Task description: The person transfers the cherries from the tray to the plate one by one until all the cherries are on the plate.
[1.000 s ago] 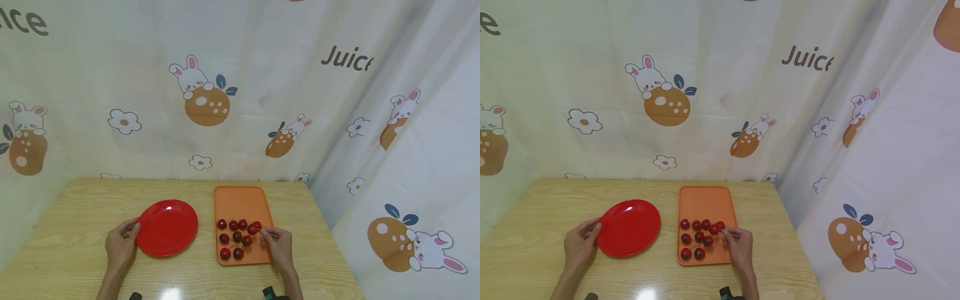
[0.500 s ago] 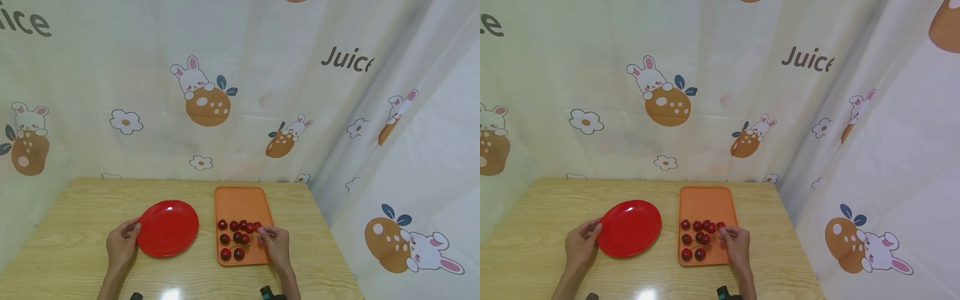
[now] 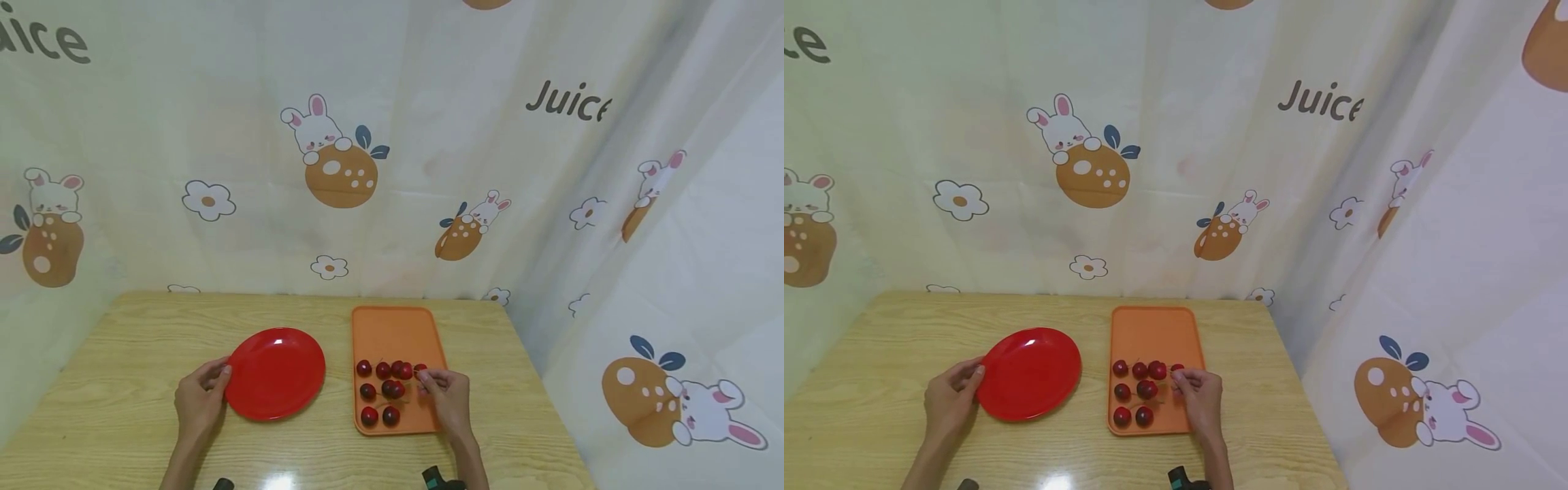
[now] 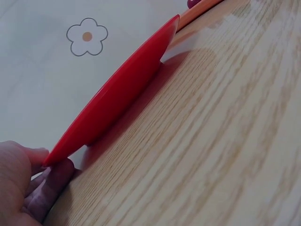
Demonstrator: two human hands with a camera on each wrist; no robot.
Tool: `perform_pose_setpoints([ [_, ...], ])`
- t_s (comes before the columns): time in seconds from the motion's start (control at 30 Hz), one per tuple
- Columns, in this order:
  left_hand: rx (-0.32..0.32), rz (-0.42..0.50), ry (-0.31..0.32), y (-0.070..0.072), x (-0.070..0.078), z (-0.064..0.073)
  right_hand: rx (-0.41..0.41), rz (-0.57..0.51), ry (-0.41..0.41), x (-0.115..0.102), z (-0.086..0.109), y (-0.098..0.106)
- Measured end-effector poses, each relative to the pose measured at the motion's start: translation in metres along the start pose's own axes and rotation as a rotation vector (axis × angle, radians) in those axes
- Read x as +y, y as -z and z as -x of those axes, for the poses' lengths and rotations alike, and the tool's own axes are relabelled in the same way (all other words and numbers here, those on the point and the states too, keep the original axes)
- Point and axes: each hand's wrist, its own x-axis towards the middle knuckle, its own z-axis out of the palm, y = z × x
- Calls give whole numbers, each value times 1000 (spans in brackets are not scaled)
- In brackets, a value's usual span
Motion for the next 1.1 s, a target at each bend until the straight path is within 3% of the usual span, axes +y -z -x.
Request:
perform_pose_setpoints([
  [0.23, -1, 0, 0, 0, 1, 0, -6, -8, 48, -3, -1, -4],
  [1.1, -9, 1, 6, 1, 2, 1, -61, -21, 45, -14, -1, -19],
])
